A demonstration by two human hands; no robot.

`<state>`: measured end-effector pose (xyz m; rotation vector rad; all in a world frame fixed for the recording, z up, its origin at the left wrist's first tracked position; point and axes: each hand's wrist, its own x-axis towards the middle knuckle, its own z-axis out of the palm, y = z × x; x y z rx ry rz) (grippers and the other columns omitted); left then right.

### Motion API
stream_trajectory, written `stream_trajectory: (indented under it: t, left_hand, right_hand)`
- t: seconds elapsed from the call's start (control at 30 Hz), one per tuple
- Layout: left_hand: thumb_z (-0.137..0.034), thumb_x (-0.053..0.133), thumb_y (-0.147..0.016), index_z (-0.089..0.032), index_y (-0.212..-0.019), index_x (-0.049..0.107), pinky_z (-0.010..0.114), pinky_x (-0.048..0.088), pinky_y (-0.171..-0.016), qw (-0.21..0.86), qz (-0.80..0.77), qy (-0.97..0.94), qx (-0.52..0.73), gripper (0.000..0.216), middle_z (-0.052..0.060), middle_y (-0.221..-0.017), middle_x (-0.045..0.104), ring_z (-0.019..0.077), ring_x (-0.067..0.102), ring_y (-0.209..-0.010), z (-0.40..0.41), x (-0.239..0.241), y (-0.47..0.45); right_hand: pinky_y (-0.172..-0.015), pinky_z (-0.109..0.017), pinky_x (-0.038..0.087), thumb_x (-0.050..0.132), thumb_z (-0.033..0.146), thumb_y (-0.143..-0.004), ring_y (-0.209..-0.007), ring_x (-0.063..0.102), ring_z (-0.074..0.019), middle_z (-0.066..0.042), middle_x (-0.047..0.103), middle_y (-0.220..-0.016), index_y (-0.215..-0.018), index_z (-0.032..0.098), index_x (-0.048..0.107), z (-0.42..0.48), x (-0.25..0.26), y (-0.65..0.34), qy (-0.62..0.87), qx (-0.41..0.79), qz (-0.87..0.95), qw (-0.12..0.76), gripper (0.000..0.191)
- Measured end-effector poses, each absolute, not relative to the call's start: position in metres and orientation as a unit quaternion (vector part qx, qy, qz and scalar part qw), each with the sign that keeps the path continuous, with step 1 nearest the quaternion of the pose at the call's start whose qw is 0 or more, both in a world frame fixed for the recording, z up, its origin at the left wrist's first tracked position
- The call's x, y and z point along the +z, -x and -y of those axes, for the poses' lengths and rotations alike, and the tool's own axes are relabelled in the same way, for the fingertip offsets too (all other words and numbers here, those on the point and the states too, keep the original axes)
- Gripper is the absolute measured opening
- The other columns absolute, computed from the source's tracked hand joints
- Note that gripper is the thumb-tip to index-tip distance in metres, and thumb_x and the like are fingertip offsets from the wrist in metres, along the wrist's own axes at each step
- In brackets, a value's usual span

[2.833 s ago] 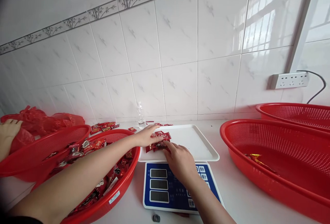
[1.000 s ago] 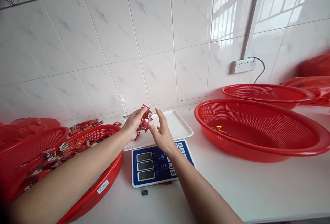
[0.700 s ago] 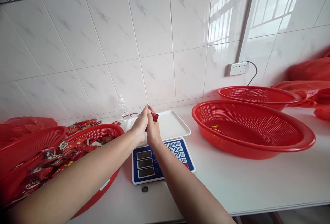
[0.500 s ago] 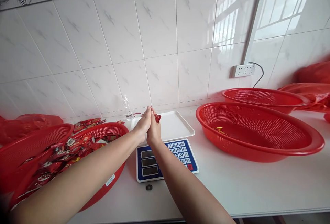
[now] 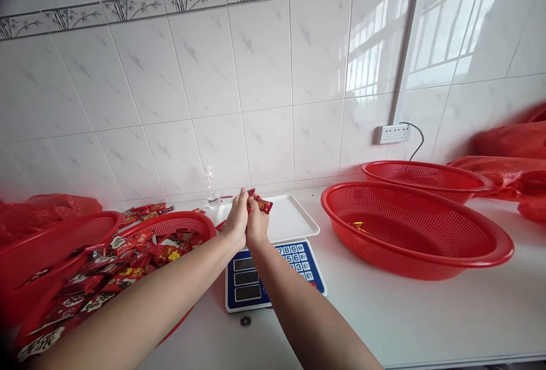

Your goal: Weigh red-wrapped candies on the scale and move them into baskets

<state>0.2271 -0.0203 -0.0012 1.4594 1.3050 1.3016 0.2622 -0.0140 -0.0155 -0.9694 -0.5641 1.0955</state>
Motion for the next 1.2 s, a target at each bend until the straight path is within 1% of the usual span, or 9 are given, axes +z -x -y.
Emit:
stream_trajectory:
  t: [0.1,0.17,0.43,0.57,0.67,0.77,0.97,1.1,1.2]
  left_hand:
    - [-0.053,0.024,-0.093,-0.019,-0.116,0.048,0.026,0.051,-0.080,0.470,-0.485,-0.485,0.556,0.048,0.009,-0.115,0.063,0.0185,0.062,-0.102,0.022,0.002,-0.229]
    - [-0.054,0.025,-0.092,-0.020,-0.115,0.048,0.026,0.051,-0.081,0.484,-0.479,-0.474,0.558,0.047,0.008,-0.116,0.063,0.0185,0.062,-0.103,0.020,0.002,-0.229]
    - [-0.051,0.025,-0.093,-0.022,-0.117,0.048,0.029,0.049,-0.087,0.445,-0.523,-0.501,0.526,0.044,0.008,-0.118,0.063,0.0198,0.060,-0.108,0.041,0.009,-0.222]
    - [-0.048,0.028,-0.093,-0.024,-0.125,0.044,0.030,0.046,-0.094,0.406,-0.536,-0.506,0.540,0.042,0.006,-0.134,0.051,0.0210,0.047,-0.124,0.065,0.015,-0.217]
    - [-0.049,0.031,-0.093,-0.027,-0.127,0.043,0.034,0.039,-0.103,0.396,-0.493,-0.521,0.574,0.042,0.004,-0.142,0.042,0.0209,0.038,-0.131,0.086,0.007,-0.216]
    - [-0.048,0.033,-0.094,-0.029,-0.130,0.042,0.038,0.034,-0.108,0.316,-0.432,-0.601,0.594,0.042,0.004,-0.144,0.038,0.0218,0.033,-0.134,0.109,-0.013,-0.213]
    - [-0.025,0.040,-0.093,-0.029,-0.138,0.032,0.047,0.030,-0.109,0.013,-0.291,-0.770,0.568,0.046,0.008,-0.146,0.031,0.0252,0.028,-0.136,0.126,-0.061,-0.198]
    - [-0.017,0.042,-0.090,-0.024,-0.137,0.033,0.047,0.035,-0.105,-0.102,-0.233,-0.813,0.524,0.049,0.012,-0.140,0.039,0.0257,0.033,-0.133,0.119,-0.082,-0.183]
    - [-0.014,0.042,-0.088,-0.020,-0.131,0.040,0.045,0.038,-0.103,-0.135,-0.209,-0.815,0.523,0.044,0.013,-0.131,0.048,0.0246,0.040,-0.127,0.114,-0.096,-0.172]
  right_hand:
    - [-0.059,-0.024,0.048,0.052,0.027,-0.071,-0.073,0.064,-0.0175,-0.002,0.069,-0.073,-0.082,0.018,0.061,0.012,-0.011,-0.265,0.437,0.481,0.235,0.723,0.016]
    - [-0.060,-0.024,0.048,0.052,0.026,-0.072,-0.074,0.064,-0.0173,-0.002,0.069,-0.074,-0.086,0.018,0.062,0.011,-0.008,-0.266,0.430,0.479,0.231,0.730,0.019]
    - [-0.050,-0.024,0.046,0.050,0.027,-0.076,-0.054,0.060,-0.0134,0.002,0.062,-0.061,-0.086,0.019,0.059,0.004,-0.012,-0.266,0.385,0.513,0.226,0.733,0.015]
    - [-0.049,-0.023,0.045,0.051,0.030,-0.086,-0.047,0.053,-0.0085,0.005,0.056,-0.060,-0.092,0.016,0.057,-0.002,-0.018,-0.271,0.371,0.510,0.225,0.742,0.016]
    - [-0.050,-0.022,0.046,0.053,0.033,-0.088,-0.050,0.052,-0.0069,0.004,0.057,-0.066,-0.093,0.014,0.058,-0.003,-0.022,-0.278,0.378,0.505,0.235,0.740,0.020]
    - [-0.053,-0.022,0.047,0.053,0.034,-0.089,-0.055,0.055,-0.0073,0.002,0.059,-0.072,-0.093,0.013,0.059,-0.002,-0.026,-0.285,0.400,0.505,0.253,0.722,0.022]
    - [-0.058,-0.025,0.051,0.054,0.033,-0.089,-0.068,0.059,-0.0100,-0.002,0.062,-0.088,-0.100,0.013,0.059,-0.003,-0.028,-0.295,0.440,0.510,0.311,0.671,0.023]
    - [-0.056,-0.024,0.050,0.054,0.032,-0.089,-0.066,0.057,-0.0090,-0.002,0.060,-0.089,-0.106,0.014,0.056,-0.002,-0.014,-0.311,0.459,0.496,0.343,0.652,0.025]
    - [-0.050,-0.021,0.047,0.053,0.032,-0.090,-0.060,0.054,-0.0072,-0.001,0.059,-0.085,-0.107,0.014,0.055,-0.003,0.000,-0.347,0.486,0.456,0.360,0.653,0.025]
